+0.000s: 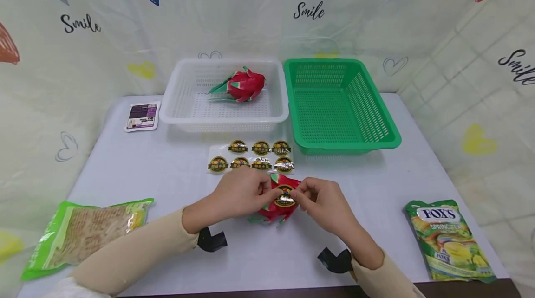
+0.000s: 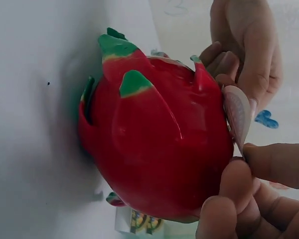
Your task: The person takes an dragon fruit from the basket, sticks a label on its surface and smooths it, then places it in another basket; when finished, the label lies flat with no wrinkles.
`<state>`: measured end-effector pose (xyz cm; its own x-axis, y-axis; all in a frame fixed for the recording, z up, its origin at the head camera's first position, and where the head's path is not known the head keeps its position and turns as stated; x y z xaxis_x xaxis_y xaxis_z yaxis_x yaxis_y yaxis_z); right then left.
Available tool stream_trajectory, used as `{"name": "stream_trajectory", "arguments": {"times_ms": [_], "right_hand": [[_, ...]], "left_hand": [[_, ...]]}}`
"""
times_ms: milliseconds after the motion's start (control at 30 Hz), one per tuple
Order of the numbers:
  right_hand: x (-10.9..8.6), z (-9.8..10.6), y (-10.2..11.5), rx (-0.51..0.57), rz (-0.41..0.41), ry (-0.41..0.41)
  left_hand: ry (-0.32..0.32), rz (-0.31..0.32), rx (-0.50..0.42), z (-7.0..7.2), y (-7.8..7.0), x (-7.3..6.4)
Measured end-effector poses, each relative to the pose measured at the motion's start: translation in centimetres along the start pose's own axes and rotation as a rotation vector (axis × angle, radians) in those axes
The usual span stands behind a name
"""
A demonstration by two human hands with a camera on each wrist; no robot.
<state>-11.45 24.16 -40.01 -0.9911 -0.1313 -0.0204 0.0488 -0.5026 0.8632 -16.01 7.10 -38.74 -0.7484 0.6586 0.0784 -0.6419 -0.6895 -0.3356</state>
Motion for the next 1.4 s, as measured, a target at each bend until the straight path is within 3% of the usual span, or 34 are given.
{"name": "stream_trajectory", "arguments": {"times_ms": [200, 300, 567, 867, 1067, 1233, 1400], "right_hand": [[-0.1, 0.2, 1.3, -0.261, 0.119, -0.069], [0.2, 0.2, 1.5, -0.334, 0.127, -0.094], [1.5, -0.4, 0.5, -0.246, 0.029, -0.079], [1.6, -0.4, -0.1, -0.119, 0.033, -0.022], [0.9, -0.5, -0.3, -0.107, 0.101, 0.016], [0.7, -0.6, -0.4, -0.088, 0.203, 0.07], [0.8, -0.4, -0.9, -0.04, 0.232, 0.115]], "left_hand": [[0.038, 0.002, -0.017, -0.4, 0.5, 0.4], [0.054, 0.005, -0.025, -0.4, 0.6, 0.6], [0.068, -0.01, -0.029, -0.3, 0.5, 0.9], [0.062, 0.013, 0.008, -0.6, 0.6, 0.9], [0.071, 0.061, 0.143, -1.0, 0.2, 0.7], [0.008, 0.053, 0.26, -0.7, -0.3, 0.6], [0.0, 0.018, 0.23, -0.7, -0.3, 0.5]]}}
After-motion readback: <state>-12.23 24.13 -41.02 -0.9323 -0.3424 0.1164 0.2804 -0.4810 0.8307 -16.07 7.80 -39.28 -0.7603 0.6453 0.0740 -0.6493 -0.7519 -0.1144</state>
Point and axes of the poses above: each hand's wrist, its own x-axis towards the middle knuckle, its own z-axis out of the back of the hand, y = z × x, the point moved 7 cm from there along x, towards the middle knuckle, and after that the axes turned 11 degrees about x, right-handed, at the moved point
